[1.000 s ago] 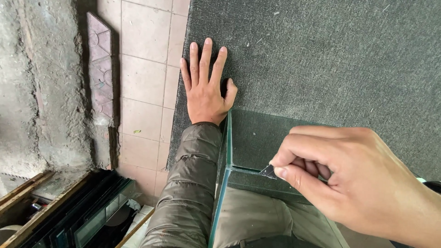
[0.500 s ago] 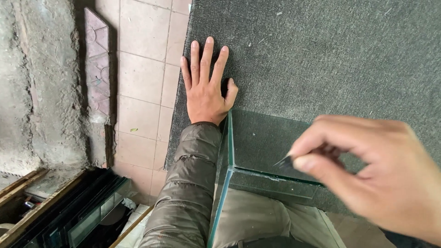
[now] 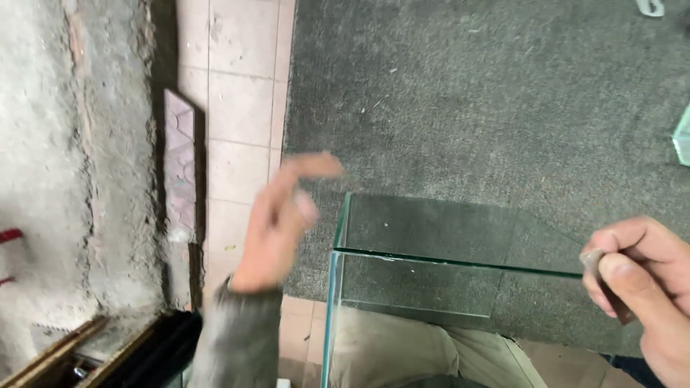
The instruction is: Scraping excess silicone or glue from the seams of a glass aquarium using a razor blade.
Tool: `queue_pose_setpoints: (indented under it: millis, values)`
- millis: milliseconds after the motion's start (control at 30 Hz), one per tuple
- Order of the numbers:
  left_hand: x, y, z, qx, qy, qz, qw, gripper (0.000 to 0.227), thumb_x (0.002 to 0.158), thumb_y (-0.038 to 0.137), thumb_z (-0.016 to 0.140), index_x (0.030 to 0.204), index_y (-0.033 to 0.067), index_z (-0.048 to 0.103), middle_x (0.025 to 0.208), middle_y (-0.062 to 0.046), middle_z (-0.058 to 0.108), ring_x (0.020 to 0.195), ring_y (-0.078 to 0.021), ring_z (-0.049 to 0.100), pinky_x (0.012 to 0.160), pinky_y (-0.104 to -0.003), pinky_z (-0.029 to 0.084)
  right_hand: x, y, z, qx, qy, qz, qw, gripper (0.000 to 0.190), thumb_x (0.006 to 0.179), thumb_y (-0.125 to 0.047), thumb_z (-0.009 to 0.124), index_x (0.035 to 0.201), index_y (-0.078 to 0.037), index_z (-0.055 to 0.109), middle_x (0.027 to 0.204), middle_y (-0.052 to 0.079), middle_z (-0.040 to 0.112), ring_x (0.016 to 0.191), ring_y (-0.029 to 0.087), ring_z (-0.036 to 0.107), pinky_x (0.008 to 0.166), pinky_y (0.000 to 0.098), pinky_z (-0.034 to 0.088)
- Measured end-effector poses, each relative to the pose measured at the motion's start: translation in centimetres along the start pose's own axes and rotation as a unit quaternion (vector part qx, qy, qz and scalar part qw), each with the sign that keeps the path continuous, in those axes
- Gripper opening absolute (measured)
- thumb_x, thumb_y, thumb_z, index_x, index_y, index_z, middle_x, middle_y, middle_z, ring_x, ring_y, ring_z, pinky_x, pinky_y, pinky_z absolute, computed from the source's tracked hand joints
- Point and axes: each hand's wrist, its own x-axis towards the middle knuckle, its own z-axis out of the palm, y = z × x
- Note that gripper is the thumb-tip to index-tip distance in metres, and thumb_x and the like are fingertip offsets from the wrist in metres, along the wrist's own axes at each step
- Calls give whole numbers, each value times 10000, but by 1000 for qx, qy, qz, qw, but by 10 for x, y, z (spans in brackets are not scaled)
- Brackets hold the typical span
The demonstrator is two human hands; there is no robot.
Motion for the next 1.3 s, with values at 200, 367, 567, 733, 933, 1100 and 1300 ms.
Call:
queue_pose_setpoints:
  millis: [200,367,567,733,933,1100,1300]
  values:
    - [10,29,-3,99,-170,108,975,139,1017,26,726,928,115,785,954,-29,822,891,-186,776,858,-355,621,-27,9,-1,100,75,58,990,231,1193,-187,499,1124,13,592,806,111,526,584,199,447,554,333,348]
    - [32,38,-39,286,86,139,944,467,863,-264,521,772,170,667,1009,-6,776,1051,-203,736,1044,-439,550,-51,14,-1,136,96,37,985,223,1195,-161,481,1096,11,583,701,126,490,571,206,423,523,334,364]
    - [1,55,19,300,-172,-107,932,317,922,3,686,1034,241,865,1150,35,885,1081,-127,835,1000,-329,662,-79,27,8,218,158,35,963,163,1203,-99,483,1146,30,564,793,136,507,602,189,431,534,309,334]
    - [14,50,-16,371,62,142,916,241,1016,1,581,1128,148,737,1206,-44,751,1215,-307,645,1057,-511,453,-95,16,30,288,182,63,938,134,1178,-14,490,1182,74,591,792,200,539,639,267,461,581,388,367]
    - [-11,48,2,349,-383,293,804,667,977,219,347,1644,194,339,1727,-83,241,1621,-303,225,1320,-552,180,-102,5,72,363,151,81,916,253,1172,-24,415,1030,70,602,810,179,548,712,310,542,632,454,464]
    - [49,65,-105,751,84,176,631,690,1142,461,643,1682,39,564,1672,-259,597,1506,-550,540,1234,-745,397,-87,9,94,238,178,72,952,404,1206,-217,433,869,-42,568,766,138,645,719,177,490,634,315,322]
    - [-14,34,-4,454,-373,410,698,652,1171,541,324,1748,237,324,1843,-74,253,1732,-341,124,1394,-633,28,-86,13,103,281,224,47,932,355,1207,-155,434,909,-30,581,834,146,670,735,267,684,710,351,501]
